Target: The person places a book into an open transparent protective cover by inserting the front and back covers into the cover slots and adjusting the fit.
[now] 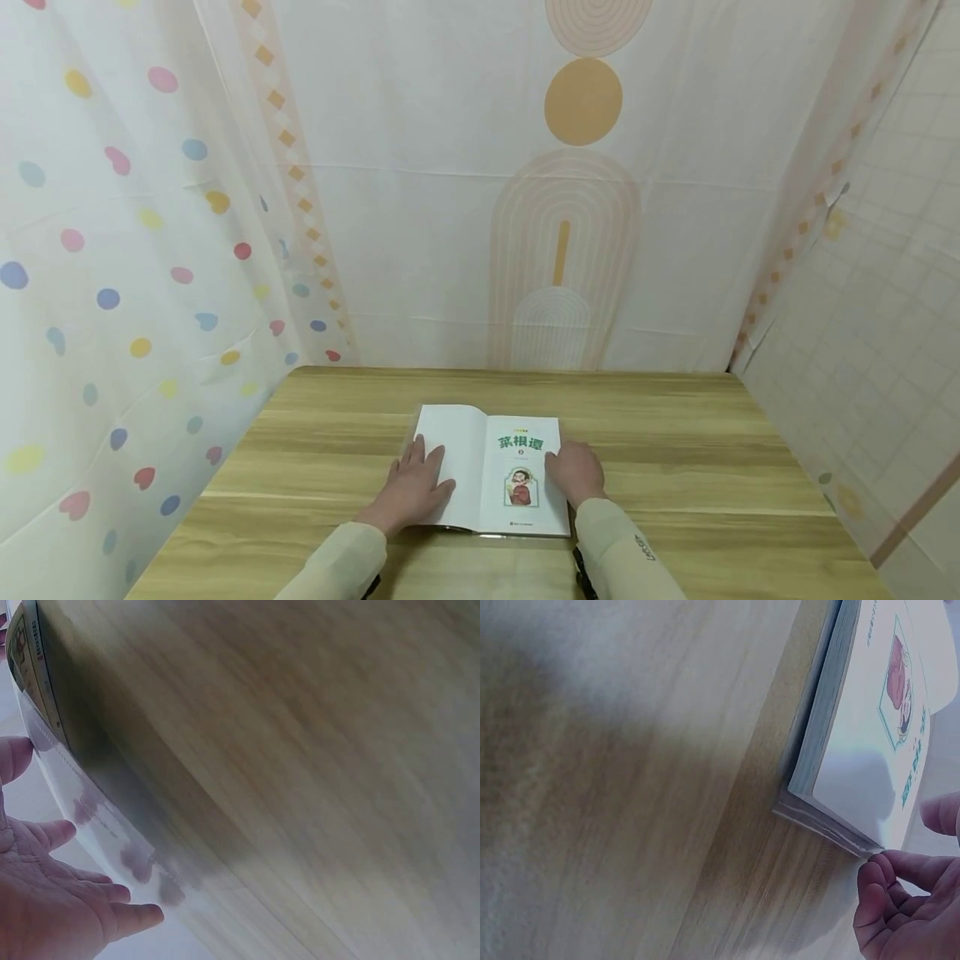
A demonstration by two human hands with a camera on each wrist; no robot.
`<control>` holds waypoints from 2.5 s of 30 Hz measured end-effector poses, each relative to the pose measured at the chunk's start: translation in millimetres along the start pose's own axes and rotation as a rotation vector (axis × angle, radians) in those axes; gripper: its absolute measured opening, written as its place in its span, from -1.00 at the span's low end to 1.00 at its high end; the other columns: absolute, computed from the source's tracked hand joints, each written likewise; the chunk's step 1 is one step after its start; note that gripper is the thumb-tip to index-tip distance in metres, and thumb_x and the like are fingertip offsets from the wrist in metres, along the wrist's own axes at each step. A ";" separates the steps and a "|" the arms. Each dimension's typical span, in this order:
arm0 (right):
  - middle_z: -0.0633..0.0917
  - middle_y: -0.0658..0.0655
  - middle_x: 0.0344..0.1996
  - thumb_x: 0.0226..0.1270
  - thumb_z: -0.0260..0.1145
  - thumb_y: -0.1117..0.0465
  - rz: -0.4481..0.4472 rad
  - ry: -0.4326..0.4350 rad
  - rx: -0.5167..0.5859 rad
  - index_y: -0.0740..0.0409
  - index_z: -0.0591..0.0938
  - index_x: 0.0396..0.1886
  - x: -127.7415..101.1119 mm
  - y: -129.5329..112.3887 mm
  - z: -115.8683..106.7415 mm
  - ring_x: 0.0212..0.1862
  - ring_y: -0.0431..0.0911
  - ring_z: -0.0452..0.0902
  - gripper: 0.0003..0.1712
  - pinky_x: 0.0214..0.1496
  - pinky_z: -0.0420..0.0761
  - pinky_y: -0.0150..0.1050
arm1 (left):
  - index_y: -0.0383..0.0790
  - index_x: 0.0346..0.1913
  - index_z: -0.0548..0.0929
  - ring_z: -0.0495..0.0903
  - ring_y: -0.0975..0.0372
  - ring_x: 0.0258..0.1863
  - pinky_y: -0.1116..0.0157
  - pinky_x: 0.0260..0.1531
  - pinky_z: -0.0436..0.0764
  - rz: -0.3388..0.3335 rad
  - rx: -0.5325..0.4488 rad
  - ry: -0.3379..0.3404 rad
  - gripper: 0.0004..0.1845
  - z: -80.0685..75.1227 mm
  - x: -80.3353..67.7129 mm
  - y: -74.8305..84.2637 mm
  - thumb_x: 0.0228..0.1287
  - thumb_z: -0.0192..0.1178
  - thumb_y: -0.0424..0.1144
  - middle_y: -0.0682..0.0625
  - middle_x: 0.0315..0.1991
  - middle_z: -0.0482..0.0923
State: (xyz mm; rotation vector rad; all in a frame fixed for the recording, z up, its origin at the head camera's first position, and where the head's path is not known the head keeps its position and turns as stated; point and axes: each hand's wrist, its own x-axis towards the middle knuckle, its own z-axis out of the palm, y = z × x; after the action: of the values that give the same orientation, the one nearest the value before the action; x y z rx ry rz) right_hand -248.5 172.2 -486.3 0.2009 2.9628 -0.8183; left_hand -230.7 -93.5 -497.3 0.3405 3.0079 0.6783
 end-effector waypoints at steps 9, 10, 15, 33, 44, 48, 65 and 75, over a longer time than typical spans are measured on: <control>0.68 0.33 -0.29 0.43 0.13 0.16 0.012 0.006 0.010 0.53 0.63 -0.14 -2.4 -2.3 -0.3 -0.35 0.03 0.52 -0.58 -0.23 0.57 -0.01 | -0.39 0.40 0.35 -0.05 -0.29 0.48 -0.34 0.33 -0.01 -0.002 0.007 -0.021 -0.35 -3.7 -2.2 3.5 0.40 0.16 -0.06 -0.50 0.47 0.00; 0.67 0.32 -0.31 0.43 0.13 0.16 0.020 0.005 0.025 0.52 0.64 -0.16 -2.2 -2.3 -0.4 -0.35 0.04 0.51 -0.59 -0.24 0.57 -0.02 | -0.39 0.40 0.35 -0.04 -0.29 0.47 -0.34 0.33 0.00 -0.002 0.008 -0.025 -0.35 -4.0 -2.5 3.9 0.40 0.15 -0.07 -0.50 0.46 0.01; 0.67 0.39 -0.21 0.45 0.08 0.18 0.044 0.010 0.119 0.53 0.64 -0.14 -0.5 -0.9 -2.1 -0.23 0.14 0.58 -0.58 -0.12 0.58 0.07 | -0.42 0.39 0.35 0.00 -0.30 0.46 -0.34 0.31 0.07 -0.008 -0.005 -0.034 -0.36 -4.6 -3.8 5.4 0.40 0.14 -0.09 -0.51 0.44 0.06; 0.62 0.43 0.00 0.47 0.07 0.18 0.092 0.025 0.448 0.53 0.55 0.12 5.2 -4.1 -3.8 -0.02 0.17 0.56 -0.52 0.01 0.59 0.03 | -0.43 0.40 0.33 0.04 -0.30 0.45 -0.31 0.31 0.13 -0.015 -0.012 -0.054 -0.37 -5.3 -4.2 3.9 0.41 0.12 -0.11 -0.51 0.44 0.08; 0.66 0.16 -0.38 0.46 0.10 0.14 0.018 0.103 0.522 0.28 0.65 -0.24 -0.7 -34.4 -17.2 -0.43 -0.07 0.54 -0.69 -0.48 0.49 -0.26 | -0.39 0.34 0.42 0.11 -0.30 0.43 -0.35 0.29 0.08 0.062 0.031 -0.007 -0.46 -6.2 -3.7 2.1 0.40 0.10 -0.18 -0.49 0.40 0.17; 0.68 0.17 -0.34 0.46 0.13 0.11 0.002 0.122 0.547 0.28 0.68 -0.16 -1.5 -44.0 -19.1 -0.42 -0.07 0.55 -0.68 -0.45 0.51 -0.25 | -0.37 0.32 0.45 0.12 -0.27 0.43 -0.32 0.31 0.10 0.085 0.024 0.014 -0.49 -5.5 -1.8 2.7 0.40 0.10 -0.18 -0.45 0.40 0.21; 0.72 0.11 -0.29 0.47 0.18 0.15 -0.131 0.152 0.493 0.26 0.72 -0.09 -10.8 -69.8 -16.7 -0.35 -0.11 0.57 -0.70 -0.30 0.57 -0.19 | -0.40 0.19 0.58 0.39 -0.13 0.31 -0.04 0.31 0.33 0.155 -0.037 -0.033 -0.59 -1.3 2.8 2.8 0.36 0.17 -0.25 -0.29 0.24 0.50; 0.70 0.16 -0.31 0.43 0.14 0.17 -0.068 0.174 0.454 0.27 0.70 -0.17 -5.7 -59.0 -16.2 -0.34 -0.06 0.57 -0.71 -0.38 0.55 -0.22 | -0.39 0.23 0.55 0.36 -0.12 0.34 -0.03 0.33 0.31 0.140 -0.021 -0.095 -0.53 -3.4 2.0 2.8 0.37 0.16 -0.18 -0.30 0.30 0.43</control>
State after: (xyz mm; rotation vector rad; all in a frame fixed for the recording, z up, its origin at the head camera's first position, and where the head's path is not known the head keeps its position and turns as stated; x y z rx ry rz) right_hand -251.7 129.8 -442.1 0.1999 2.9006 -1.5498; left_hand -232.3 -92.0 -493.0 0.5697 2.9062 0.6819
